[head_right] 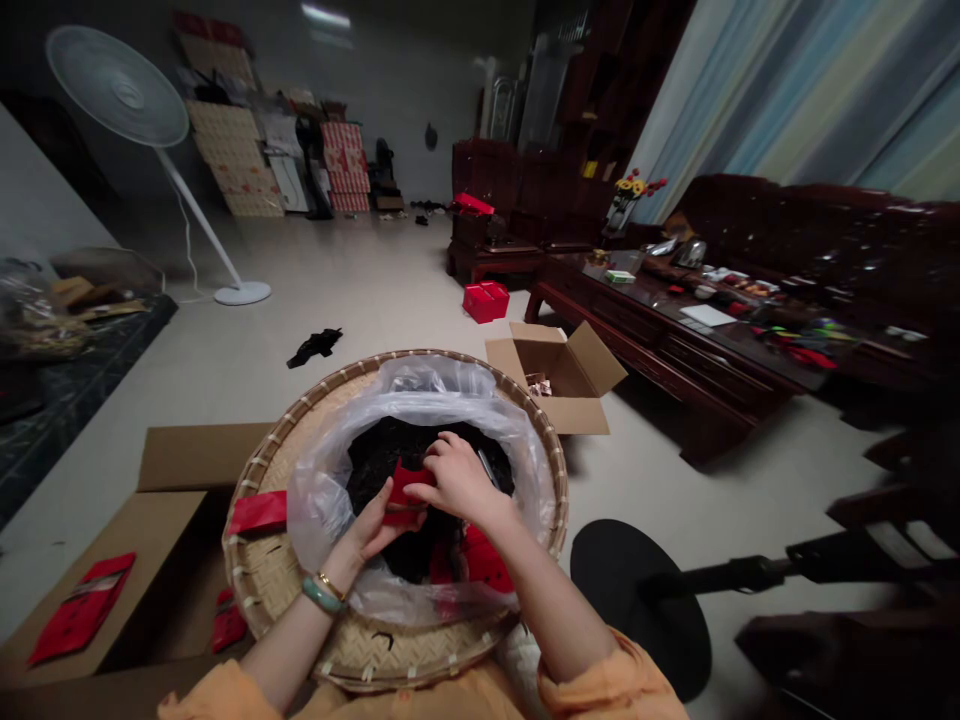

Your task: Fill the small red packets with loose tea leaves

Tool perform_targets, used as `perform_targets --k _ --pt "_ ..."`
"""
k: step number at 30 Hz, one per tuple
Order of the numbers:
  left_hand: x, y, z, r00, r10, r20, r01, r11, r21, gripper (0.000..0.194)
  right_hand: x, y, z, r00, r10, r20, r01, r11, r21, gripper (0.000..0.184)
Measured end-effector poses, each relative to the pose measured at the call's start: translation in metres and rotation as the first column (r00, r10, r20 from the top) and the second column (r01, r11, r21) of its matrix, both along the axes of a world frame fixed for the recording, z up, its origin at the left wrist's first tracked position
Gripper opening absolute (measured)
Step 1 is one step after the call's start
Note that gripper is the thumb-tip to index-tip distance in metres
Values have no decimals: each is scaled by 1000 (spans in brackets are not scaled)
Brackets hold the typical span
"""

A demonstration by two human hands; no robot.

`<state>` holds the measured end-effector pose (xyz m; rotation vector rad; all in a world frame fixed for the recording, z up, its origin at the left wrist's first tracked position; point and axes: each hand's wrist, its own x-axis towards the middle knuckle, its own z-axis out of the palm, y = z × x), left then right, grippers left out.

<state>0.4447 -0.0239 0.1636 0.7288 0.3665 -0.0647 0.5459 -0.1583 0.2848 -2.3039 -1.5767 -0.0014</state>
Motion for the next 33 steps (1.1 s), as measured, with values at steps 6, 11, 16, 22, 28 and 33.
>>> perform_targets --k 6,11,16,22,28,33 --pt "1 -1 1 999 7 -40 -8 1000 -16 51 3 0 0 1000 3 -7 -3 1000 29 44" --pt "-1 -5 11 999 -9 -32 7 999 -51 52 7 1 -11 967 -55 -248 103 977 186 34" --pt "-1 -13 25 999 -36 5 36 998 -50 57 8 4 -37 677 -145 -721 454 854 254 35" --pt "7 -10 39 991 80 107 -103 968 230 52 10 2 -57 445 -103 -890 543 821 177 27" --pt "15 -4 45 971 235 34 -220 838 500 33 9 1 -61 395 -75 -916 547 820 168 27" --pt "13 -8 37 968 251 24 -230 840 491 28 11 -1 -65 343 -85 -935 502 858 106 28"
